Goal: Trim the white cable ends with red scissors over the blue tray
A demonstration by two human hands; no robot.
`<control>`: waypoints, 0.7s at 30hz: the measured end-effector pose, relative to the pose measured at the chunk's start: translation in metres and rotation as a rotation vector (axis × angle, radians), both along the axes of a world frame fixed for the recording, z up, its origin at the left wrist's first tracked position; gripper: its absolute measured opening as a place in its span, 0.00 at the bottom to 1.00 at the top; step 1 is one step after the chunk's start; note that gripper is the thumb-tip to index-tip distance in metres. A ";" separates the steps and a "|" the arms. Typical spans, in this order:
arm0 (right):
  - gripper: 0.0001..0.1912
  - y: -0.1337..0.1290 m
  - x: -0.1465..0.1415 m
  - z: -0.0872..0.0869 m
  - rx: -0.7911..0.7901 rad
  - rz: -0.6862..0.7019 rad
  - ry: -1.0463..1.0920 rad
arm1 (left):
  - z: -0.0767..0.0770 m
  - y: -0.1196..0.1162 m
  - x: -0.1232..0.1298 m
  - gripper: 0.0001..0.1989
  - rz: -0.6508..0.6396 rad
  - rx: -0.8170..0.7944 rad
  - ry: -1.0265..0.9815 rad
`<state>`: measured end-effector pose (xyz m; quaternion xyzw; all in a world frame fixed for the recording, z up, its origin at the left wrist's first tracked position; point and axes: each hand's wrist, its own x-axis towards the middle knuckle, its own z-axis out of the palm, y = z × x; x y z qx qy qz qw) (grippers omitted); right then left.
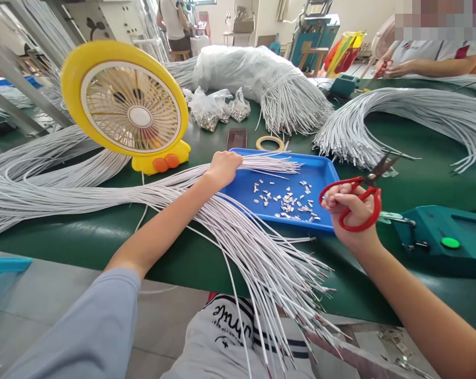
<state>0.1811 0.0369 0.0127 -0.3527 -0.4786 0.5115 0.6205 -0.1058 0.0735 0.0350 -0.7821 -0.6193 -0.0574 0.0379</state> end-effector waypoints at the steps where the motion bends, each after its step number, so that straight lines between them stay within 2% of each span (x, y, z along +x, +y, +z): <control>1: 0.07 0.000 0.000 0.000 -0.002 0.004 -0.002 | -0.001 0.000 -0.001 0.03 -0.005 0.016 -0.013; 10: 0.07 -0.002 0.000 -0.001 -0.002 0.018 -0.005 | -0.009 0.008 -0.013 0.14 0.002 0.066 -0.191; 13: 0.07 -0.002 0.001 -0.001 -0.002 0.004 -0.004 | -0.008 0.017 -0.008 0.10 0.046 0.084 -0.321; 16: 0.08 -0.002 0.002 -0.002 -0.001 -0.018 0.004 | 0.003 0.017 0.007 0.03 0.083 0.124 -0.496; 17: 0.08 -0.001 0.002 -0.003 0.001 -0.025 0.007 | 0.008 0.012 0.015 0.02 0.057 0.121 -0.570; 19: 0.08 -0.001 0.002 -0.003 0.003 -0.040 0.011 | 0.020 -0.005 0.032 0.03 -0.121 0.043 -0.792; 20: 0.08 0.000 0.002 -0.003 0.002 -0.047 0.014 | 0.026 -0.016 0.042 0.03 -0.223 -0.003 -0.834; 21: 0.08 0.000 0.002 -0.003 0.002 -0.055 0.019 | 0.029 -0.028 0.051 0.05 -0.401 -0.115 -0.910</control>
